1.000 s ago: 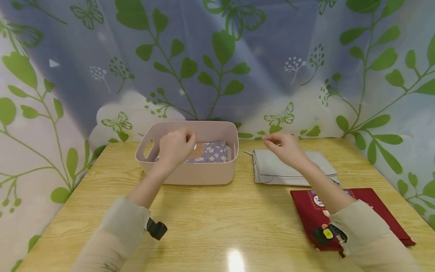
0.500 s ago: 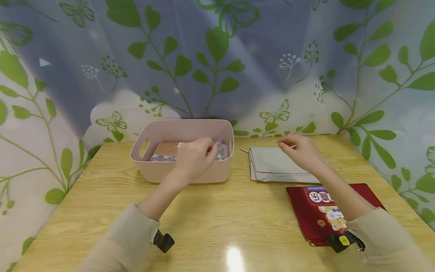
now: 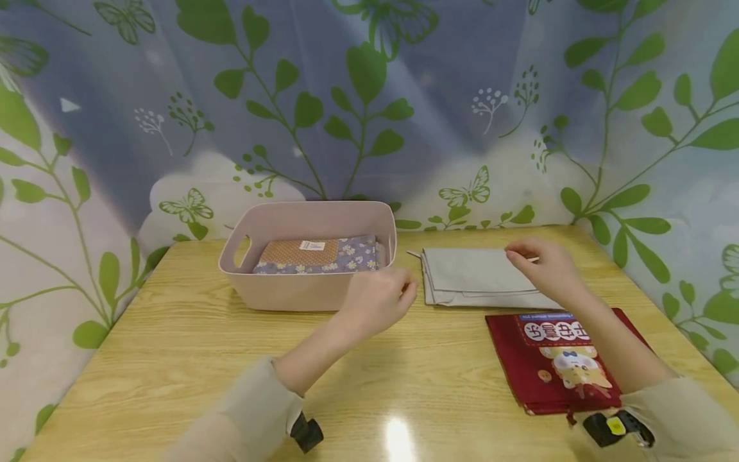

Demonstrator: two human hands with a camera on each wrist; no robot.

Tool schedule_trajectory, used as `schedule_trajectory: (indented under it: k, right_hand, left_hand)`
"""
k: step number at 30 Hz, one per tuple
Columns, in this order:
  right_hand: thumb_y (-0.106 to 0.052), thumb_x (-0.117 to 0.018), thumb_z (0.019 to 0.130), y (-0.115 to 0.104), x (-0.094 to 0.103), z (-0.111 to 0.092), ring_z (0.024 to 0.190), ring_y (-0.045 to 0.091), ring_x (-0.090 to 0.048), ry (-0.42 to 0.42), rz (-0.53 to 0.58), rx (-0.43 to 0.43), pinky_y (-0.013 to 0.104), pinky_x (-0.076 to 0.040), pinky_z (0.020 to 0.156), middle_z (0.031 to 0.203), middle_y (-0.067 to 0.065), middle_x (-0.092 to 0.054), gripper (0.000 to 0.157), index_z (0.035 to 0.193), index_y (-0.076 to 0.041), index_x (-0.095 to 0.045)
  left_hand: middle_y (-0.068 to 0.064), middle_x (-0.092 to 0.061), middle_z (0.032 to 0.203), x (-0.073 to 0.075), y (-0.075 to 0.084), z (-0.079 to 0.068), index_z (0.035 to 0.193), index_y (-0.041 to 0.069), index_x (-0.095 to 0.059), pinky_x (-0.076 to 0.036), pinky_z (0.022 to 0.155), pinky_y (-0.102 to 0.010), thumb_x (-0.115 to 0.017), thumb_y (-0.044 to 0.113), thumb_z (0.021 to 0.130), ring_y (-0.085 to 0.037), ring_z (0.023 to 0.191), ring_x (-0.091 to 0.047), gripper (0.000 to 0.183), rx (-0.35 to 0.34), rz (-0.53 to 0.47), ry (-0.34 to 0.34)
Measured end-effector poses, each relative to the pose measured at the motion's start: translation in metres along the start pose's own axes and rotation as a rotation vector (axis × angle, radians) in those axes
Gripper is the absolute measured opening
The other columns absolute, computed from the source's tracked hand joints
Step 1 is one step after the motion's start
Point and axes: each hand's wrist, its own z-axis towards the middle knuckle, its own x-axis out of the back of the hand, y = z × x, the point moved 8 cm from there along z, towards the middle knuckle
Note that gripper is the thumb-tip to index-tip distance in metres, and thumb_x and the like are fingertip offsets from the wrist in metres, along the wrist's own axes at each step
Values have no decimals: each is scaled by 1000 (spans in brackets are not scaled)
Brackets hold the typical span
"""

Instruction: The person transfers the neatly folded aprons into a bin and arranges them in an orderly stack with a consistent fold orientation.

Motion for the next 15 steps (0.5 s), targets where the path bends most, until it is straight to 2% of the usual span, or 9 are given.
schedule_trajectory:
  k: [4, 8, 12, 15]
  right_hand:
    - [-16, -51, 96, 7, 2, -7, 92, 39, -59, 9, -21, 13, 53, -49, 75, 102, 24, -64, 28, 108, 6, -62]
    - [-17, -50, 96, 20, 5, -17, 92, 41, -58, 10, -39, -15, 52, -49, 73, 104, 25, -63, 28, 109, 6, -61]
    - [-20, -50, 97, 37, 10, -30, 96, 43, -55, -7, -69, -67, 51, -48, 72, 107, 26, -61, 31, 111, 5, -60]
    - [-21, -50, 97, 48, 15, -39, 98, 44, -54, -13, -106, -86, 53, -46, 72, 108, 27, -60, 31, 112, 5, -60]
  left_hand:
    - [6, -43, 52, -19, 7, -5, 63, 14, -52, -29, 33, -21, -64, 21, 83, -7, 42, -37, 25, -20, 104, -86]
    - [5, -49, 57, -38, 18, -11, 68, 13, -55, -32, 34, -19, -64, 36, 84, -8, 44, -41, 29, -71, 240, -179]
    - [5, -56, 65, -53, 30, -16, 76, 14, -60, -36, 37, -18, -61, 44, 85, -8, 51, -49, 31, -113, 314, -257]
    - [4, -58, 70, -63, 41, -19, 81, 15, -61, -40, 39, -18, -59, 46, 86, -9, 56, -53, 32, -152, 343, -279]
